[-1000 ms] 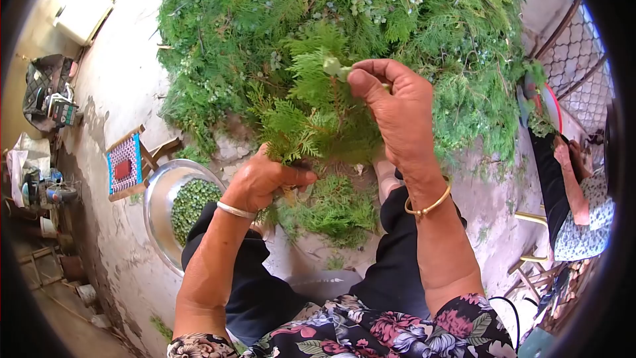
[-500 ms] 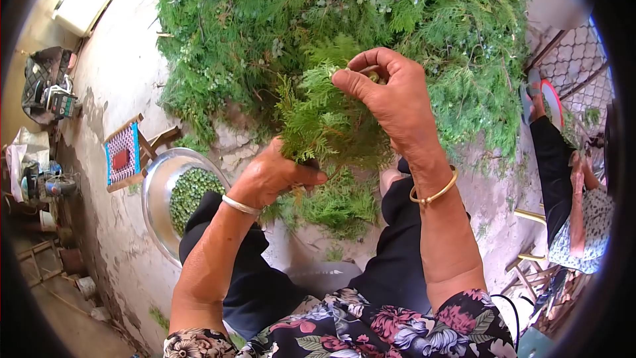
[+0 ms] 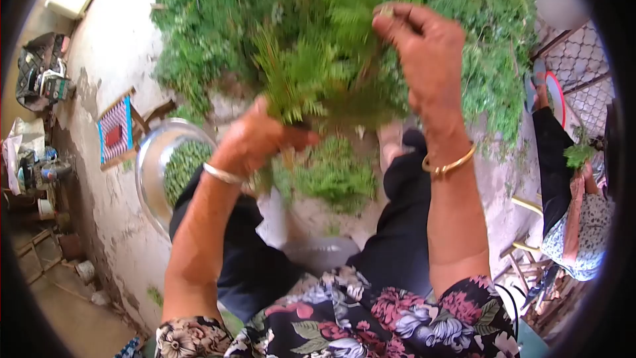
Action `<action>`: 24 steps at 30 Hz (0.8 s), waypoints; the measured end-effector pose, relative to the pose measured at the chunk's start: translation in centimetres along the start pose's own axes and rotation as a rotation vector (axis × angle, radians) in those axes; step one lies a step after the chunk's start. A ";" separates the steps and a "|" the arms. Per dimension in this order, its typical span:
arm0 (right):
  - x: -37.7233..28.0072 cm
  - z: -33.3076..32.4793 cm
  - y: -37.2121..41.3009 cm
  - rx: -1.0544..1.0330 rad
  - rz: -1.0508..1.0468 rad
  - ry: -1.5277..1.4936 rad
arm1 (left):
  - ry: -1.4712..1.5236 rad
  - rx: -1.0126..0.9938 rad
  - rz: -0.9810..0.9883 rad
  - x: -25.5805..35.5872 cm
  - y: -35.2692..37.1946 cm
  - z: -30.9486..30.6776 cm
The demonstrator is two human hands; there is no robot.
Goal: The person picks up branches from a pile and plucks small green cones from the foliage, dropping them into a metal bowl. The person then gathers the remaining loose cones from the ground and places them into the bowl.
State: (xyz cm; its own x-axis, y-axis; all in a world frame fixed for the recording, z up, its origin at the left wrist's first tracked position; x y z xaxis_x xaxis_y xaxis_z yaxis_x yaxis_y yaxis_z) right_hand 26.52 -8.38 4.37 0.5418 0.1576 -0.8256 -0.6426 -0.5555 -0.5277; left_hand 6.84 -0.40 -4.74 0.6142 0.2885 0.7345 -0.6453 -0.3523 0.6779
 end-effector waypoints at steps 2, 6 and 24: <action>-1.3 0.1 -0.1 -0.043 -0.129 0.154 | -0.005 0.034 0.085 0.2 -0.4 -1.2; -1.7 0.7 0.3 -0.025 0.047 -0.090 | -0.368 0.252 0.144 1.6 -0.8 -3.7; -2.0 -5.3 0.6 0.260 -0.034 -0.031 | -1.196 0.977 0.053 -0.7 -0.6 -13.0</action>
State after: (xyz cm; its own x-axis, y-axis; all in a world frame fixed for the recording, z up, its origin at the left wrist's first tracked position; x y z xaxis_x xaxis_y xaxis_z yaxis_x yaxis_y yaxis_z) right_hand 27.85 -13.35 6.77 0.5514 0.1995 -0.8100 -0.7439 -0.3219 -0.5857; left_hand 0.85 11.18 -5.29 0.9017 -0.4320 -0.0190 -0.4317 -0.9018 0.0190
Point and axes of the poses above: each hand's wrist, its own y-axis away from the middle knuckle, its own z-axis out of the palm, x = y × z, the point moved 10 cm from there along -y, towards the middle knuckle, and after that the axes turned 15 degrees about -z, right-handed, at the moved point
